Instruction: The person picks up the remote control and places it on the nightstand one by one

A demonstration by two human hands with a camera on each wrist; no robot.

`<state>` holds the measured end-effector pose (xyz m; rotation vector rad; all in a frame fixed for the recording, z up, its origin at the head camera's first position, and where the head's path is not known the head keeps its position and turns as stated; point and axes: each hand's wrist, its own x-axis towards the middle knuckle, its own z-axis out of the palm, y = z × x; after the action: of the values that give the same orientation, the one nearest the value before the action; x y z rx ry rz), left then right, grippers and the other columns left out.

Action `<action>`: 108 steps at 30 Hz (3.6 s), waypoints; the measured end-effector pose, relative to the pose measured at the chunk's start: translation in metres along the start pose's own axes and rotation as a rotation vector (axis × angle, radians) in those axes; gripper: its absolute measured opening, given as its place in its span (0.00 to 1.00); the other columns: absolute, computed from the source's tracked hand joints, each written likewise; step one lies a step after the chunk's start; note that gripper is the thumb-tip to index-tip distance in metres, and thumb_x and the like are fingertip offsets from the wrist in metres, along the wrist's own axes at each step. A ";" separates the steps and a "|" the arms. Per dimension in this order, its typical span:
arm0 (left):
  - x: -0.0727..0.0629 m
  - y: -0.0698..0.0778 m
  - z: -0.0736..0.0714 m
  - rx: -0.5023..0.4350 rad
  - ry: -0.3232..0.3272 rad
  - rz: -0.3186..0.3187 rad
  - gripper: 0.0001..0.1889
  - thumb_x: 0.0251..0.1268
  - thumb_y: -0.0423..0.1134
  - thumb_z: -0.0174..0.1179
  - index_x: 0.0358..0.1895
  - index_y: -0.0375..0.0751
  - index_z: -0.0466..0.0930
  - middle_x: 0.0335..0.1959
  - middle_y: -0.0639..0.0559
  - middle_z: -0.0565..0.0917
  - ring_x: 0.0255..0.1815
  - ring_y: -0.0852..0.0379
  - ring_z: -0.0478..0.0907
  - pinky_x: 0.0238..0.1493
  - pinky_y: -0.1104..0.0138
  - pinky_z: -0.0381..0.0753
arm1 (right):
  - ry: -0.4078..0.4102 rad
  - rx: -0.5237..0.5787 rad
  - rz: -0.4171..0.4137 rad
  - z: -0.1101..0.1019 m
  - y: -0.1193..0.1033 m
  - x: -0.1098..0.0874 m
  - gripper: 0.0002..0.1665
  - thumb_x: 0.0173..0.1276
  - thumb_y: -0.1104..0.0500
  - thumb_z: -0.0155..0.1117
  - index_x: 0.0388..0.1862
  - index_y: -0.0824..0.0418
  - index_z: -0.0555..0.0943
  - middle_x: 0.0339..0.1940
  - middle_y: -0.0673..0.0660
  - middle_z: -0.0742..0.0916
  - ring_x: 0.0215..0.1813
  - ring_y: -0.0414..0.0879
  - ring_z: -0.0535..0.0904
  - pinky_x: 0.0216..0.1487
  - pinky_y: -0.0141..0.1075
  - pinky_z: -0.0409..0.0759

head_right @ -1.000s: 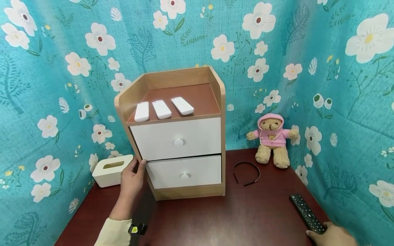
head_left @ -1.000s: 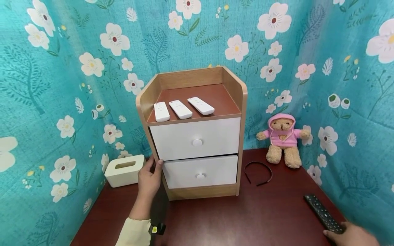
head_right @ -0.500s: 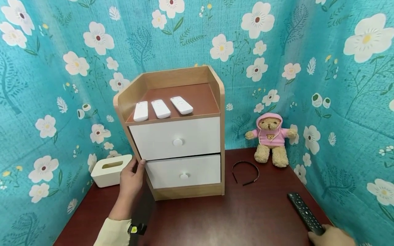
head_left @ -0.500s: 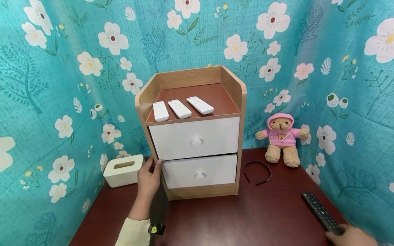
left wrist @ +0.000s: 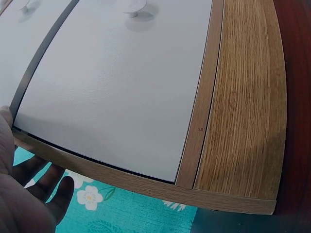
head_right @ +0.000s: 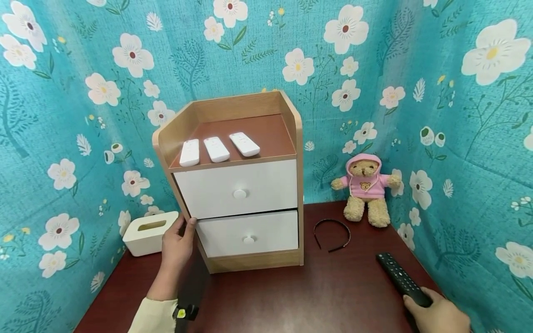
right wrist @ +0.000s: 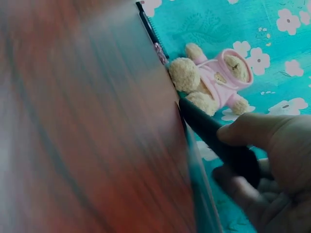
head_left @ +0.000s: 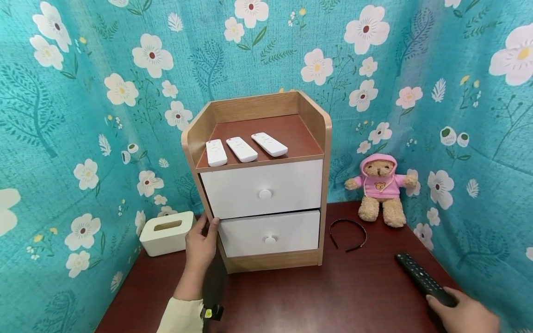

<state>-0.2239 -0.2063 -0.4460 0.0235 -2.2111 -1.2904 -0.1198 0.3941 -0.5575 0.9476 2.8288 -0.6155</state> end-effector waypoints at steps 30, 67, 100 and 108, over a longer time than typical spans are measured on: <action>0.000 -0.001 0.003 0.003 0.016 0.012 0.24 0.85 0.49 0.62 0.76 0.46 0.81 0.56 0.39 0.92 0.54 0.46 0.87 0.49 0.69 0.84 | 0.462 1.665 -0.735 -0.086 -0.170 -0.140 0.28 0.66 0.81 0.72 0.66 0.77 0.83 0.57 0.63 0.92 0.46 0.46 0.95 0.44 0.34 0.88; -0.001 0.000 0.002 0.001 0.013 -0.012 0.24 0.85 0.50 0.62 0.76 0.47 0.81 0.55 0.39 0.92 0.49 0.52 0.85 0.46 0.73 0.82 | 0.753 0.747 -0.809 -0.138 -0.382 -0.137 0.39 0.71 0.41 0.78 0.70 0.66 0.85 0.59 0.68 0.92 0.49 0.62 0.92 0.43 0.53 0.90; 0.001 -0.001 0.001 0.005 0.010 -0.008 0.24 0.85 0.51 0.61 0.76 0.47 0.81 0.60 0.39 0.91 0.55 0.46 0.87 0.49 0.70 0.84 | 0.866 0.614 -0.875 -0.121 -0.383 -0.133 0.47 0.74 0.38 0.75 0.76 0.72 0.77 0.63 0.71 0.89 0.54 0.64 0.92 0.50 0.52 0.91; -0.001 0.002 0.000 0.000 0.007 0.002 0.24 0.85 0.49 0.61 0.77 0.47 0.80 0.57 0.37 0.91 0.52 0.47 0.85 0.47 0.74 0.80 | 0.992 0.648 -0.959 -0.108 -0.358 -0.143 0.41 0.74 0.46 0.78 0.72 0.73 0.80 0.57 0.70 0.92 0.43 0.60 0.93 0.40 0.51 0.91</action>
<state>-0.2224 -0.2047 -0.4448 0.0259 -2.2049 -1.2869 -0.2144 0.0980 -0.3050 -0.3857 4.0212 -1.5669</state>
